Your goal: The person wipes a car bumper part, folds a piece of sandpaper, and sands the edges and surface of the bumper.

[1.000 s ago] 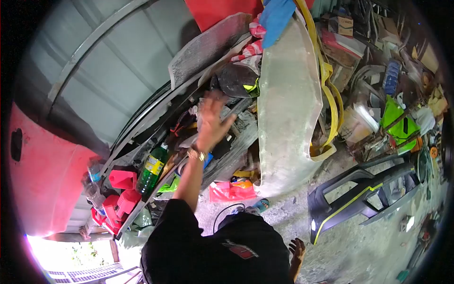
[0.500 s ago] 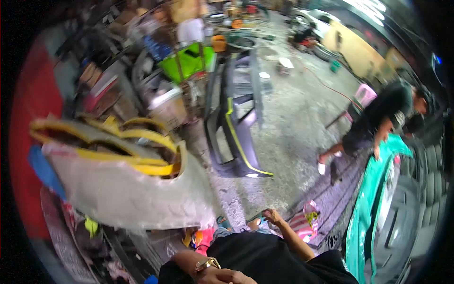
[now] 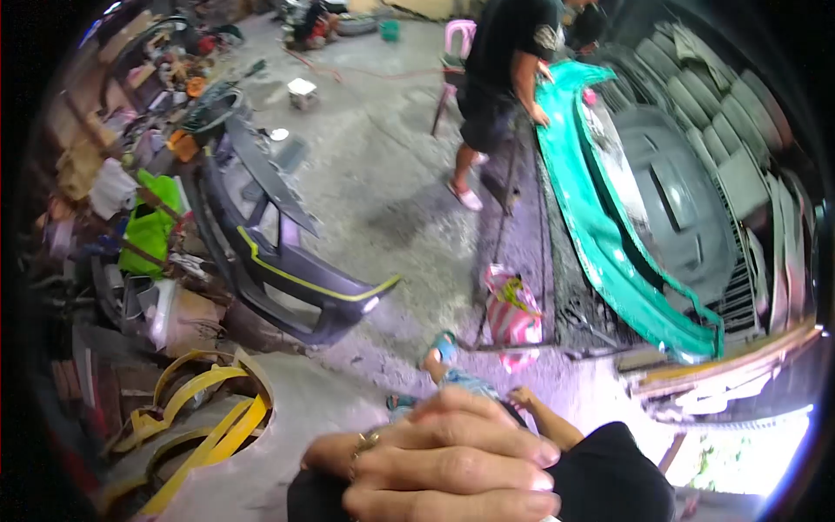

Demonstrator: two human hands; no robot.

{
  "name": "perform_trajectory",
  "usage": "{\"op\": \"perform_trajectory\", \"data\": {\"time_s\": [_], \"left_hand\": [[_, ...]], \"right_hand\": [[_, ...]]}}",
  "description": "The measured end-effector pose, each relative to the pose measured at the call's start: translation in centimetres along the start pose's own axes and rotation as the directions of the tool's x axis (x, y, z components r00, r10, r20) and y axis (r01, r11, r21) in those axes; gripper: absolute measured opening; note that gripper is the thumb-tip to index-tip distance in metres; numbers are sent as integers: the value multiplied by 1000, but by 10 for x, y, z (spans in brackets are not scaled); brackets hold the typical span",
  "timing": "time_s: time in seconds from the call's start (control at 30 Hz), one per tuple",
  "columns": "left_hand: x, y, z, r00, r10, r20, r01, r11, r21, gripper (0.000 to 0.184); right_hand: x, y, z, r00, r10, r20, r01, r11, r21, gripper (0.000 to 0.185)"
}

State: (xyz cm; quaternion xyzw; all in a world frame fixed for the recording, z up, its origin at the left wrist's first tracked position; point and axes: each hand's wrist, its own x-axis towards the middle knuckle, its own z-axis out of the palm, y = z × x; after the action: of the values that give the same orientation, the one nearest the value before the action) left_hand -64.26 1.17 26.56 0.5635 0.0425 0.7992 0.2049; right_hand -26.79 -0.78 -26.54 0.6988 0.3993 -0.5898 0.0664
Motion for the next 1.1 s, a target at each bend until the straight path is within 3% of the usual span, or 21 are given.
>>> {"op": "perform_trajectory", "data": {"time_s": [0.03, 0.1, 0.2, 0.23, 0.3, 0.37, 0.43, 0.5, 0.6, 0.63, 0.7, 0.73, 0.77, 0.83, 0.9, 0.93, 0.97, 1.0, 1.1], "left_hand": [[9, -16, 15, 989, 85, -121, -89, 996, -27, 21], [35, -30, 24, 981, 119, -156, -142, 978, -149, 24], [37, -28, 39, 971, -180, -155, 106, 913, -395, 37], [42, -38, 40, 966, -253, -53, 189, 829, -527, 40], [44, -36, 54, 909, -412, -68, 240, 648, -723, 46], [55, -39, 57, 822, -569, 11, 320, 446, -836, 51], [67, -76, 43, 874, -438, 209, 410, 436, -801, 54], [80, -107, 37, 855, -335, 396, 517, 484, -706, 58], [122, -155, -6, 553, -279, 785, 729, 618, -295, 67], [106, -177, -22, 583, -336, 740, 626, 766, -146, 53], [49, -206, -49, 656, -595, 465, 574, 793, 204, 33], [26, -229, -65, 528, -784, 327, 755, 609, 243, 21], [5, -251, -69, 336, -935, 116, 902, 355, 246, 11], [-46, -300, -82, 201, -979, 23, 938, 199, 285, 5], [-73, -338, -68, 116, -983, 145, 958, 149, 244, 5], [-77, -359, -54, 110, -963, 245, 944, 178, 276, 13], [-76, -381, -41, 62, -936, 346, 937, 174, 302, 18], [-65, -404, -21, 25, -906, 423, 912, 194, 361, 21], [-50, -488, 40, 171, -750, 638, 869, 421, 262, 17]], "right_hand": [[-7, 12, 10, 999, 29, -13, -30, 997, -65, 38], [3, 11, 22, 999, -13, -38, 8, 992, -125, 41], [28, 5, 33, 992, -108, -63, 91, 970, -224, 43], [39, -7, 35, 983, -166, -72, 146, 964, -224, 43], [52, -19, 40, 962, -261, -82, 237, 943, -232, 42], [60, -59, 31, 971, -229, -68, 214, 960, -179, 39], [65, -108, 15, 972, -221, -82, 210, 969, -127, 37], [73, -140, 1, 984, -177, 9, 177, 984, -9, 33], [95, -169, -20, 953, -281, -114, 289, 955, 62, 29], [99, -174, -28, 943, -305, -131, 315, 947, 68, 29], [101, -172, -38, 933, -323, -160, 341, 935, 100, 30], [95, -170, -39, 960, -225, -164, 256, 947, 194, 36], [93, -159, -33, 948, -236, -213, 269, 952, 143, 35], [87, -136, -26, 950, -186, -251, 210, 975, 73, 39], [106, -83, 6, 940, -126, -317, 153, 986, 63, 45], [95, -71, 14, 962, -39, -271, 103, 969, 225, 45], [115, -30, 44, 958, -83, -276, 134, 976, 170, 44], [99, -21, 52, 976, 25, -216, 40, 956, 290, 43], [69, -26, 39, 955, 286, -75, -193, 796, 573, 41]]}}
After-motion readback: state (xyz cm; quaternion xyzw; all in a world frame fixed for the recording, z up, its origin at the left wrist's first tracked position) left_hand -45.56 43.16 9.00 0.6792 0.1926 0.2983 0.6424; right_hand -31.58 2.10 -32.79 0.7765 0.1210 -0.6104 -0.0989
